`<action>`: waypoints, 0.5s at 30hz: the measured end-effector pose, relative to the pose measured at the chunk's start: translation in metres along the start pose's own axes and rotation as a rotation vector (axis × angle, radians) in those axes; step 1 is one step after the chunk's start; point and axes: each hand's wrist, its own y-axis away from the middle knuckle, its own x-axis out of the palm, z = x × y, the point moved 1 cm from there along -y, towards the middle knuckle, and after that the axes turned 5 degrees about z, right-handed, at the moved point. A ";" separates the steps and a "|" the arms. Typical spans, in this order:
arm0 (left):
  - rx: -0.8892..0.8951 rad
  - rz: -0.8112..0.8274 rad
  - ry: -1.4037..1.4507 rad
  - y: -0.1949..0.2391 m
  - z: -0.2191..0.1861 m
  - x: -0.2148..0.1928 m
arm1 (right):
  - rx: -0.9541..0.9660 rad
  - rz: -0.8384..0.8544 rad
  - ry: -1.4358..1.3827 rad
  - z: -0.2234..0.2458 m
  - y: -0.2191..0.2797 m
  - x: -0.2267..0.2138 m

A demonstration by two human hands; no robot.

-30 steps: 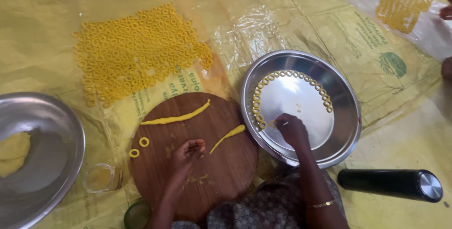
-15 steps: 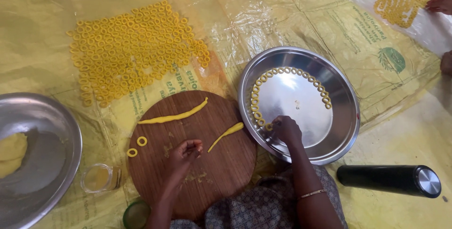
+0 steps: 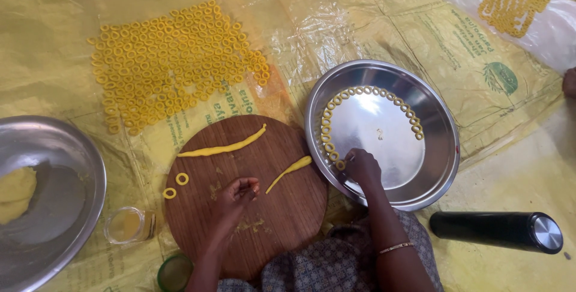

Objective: The person rolls a yellow dough rope on a wooden board, cuts small segments, and forms them into rings by hand. The finished rings are placed into a metal tray. The process is repeated continuously.

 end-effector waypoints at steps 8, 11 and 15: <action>0.029 0.006 -0.007 -0.003 0.006 -0.002 | 0.022 -0.018 0.033 -0.004 -0.005 0.009; 0.031 0.014 -0.005 -0.003 0.006 -0.002 | 0.005 -0.035 0.036 0.001 -0.003 0.008; 0.035 0.011 -0.002 -0.005 0.009 -0.003 | 0.020 -0.019 0.044 0.006 0.004 0.003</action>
